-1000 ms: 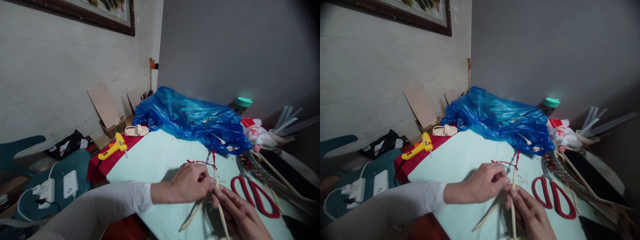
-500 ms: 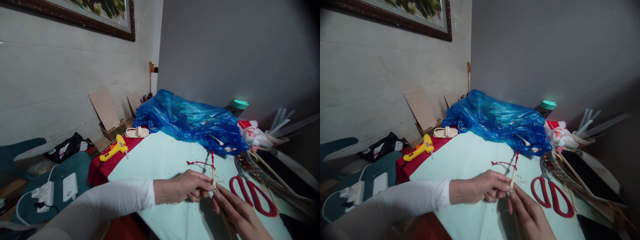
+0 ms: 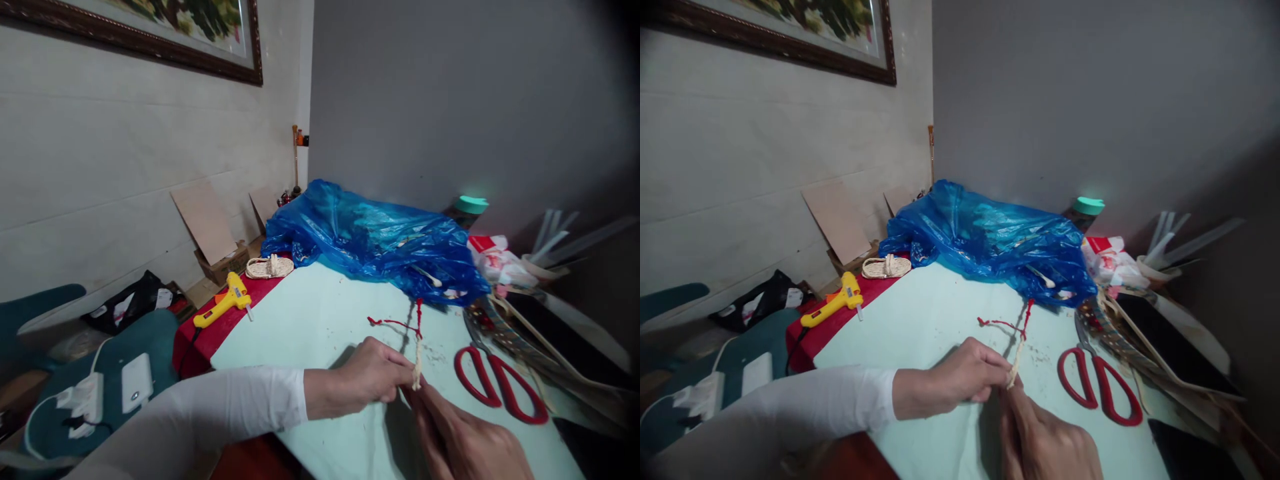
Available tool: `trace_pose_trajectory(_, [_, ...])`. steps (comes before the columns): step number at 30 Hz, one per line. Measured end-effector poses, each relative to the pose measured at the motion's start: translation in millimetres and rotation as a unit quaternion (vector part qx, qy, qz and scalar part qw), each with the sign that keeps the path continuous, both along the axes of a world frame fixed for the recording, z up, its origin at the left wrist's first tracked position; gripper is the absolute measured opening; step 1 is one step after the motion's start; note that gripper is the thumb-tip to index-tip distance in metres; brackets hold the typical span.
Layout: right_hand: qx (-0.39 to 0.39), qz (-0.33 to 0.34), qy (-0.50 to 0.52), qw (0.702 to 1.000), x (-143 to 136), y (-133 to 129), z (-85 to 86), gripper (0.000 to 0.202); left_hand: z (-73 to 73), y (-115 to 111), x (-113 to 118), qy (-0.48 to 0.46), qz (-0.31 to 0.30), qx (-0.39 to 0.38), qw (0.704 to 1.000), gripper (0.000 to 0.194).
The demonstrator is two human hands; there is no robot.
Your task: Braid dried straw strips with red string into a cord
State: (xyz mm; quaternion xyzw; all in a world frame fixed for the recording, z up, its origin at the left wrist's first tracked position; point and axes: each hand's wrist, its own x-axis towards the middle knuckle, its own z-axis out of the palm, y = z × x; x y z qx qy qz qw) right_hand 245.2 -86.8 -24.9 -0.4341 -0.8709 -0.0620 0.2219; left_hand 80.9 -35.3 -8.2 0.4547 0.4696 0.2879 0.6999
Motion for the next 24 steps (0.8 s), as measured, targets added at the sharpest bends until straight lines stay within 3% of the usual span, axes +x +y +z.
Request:
trace_pose_trajectory(5, [0.015,0.019,-0.001,1.000,-15.4,-5.8,13.2,0.016,-2.1,0.2,-4.8,-0.041,-0.042,0.040,0.997,0.022])
trace_pose_trajectory(9, [-0.119,-0.020,0.111,0.986,-12.3,-4.1,29.9,0.021,-2.3,-0.2,-4.3,-0.074,-0.053,0.048,0.995,0.025])
trace_pose_trajectory(13, [-0.232,-0.129,0.289,0.920,-6.7,4.8,39.6,0.025,-1.1,0.0,-2.9,-0.103,-0.069,0.043,0.991,0.016])
trace_pose_trajectory(16, [-0.340,-0.108,0.360,0.862,-7.5,10.0,32.9,0.033,-1.5,0.5,-2.4,-0.102,-0.088,0.046,0.990,0.016])
trace_pose_trajectory(20, [-0.388,-0.092,0.473,0.786,-10.2,12.1,18.3,0.031,-1.1,0.3,-2.5,-0.087,-0.097,0.081,0.988,0.022])
trace_pose_trajectory(24, [-0.463,-0.052,0.499,0.730,-8.9,15.3,13.0,0.027,-0.5,-0.7,-1.4,-0.068,-0.104,0.094,0.988,0.025])
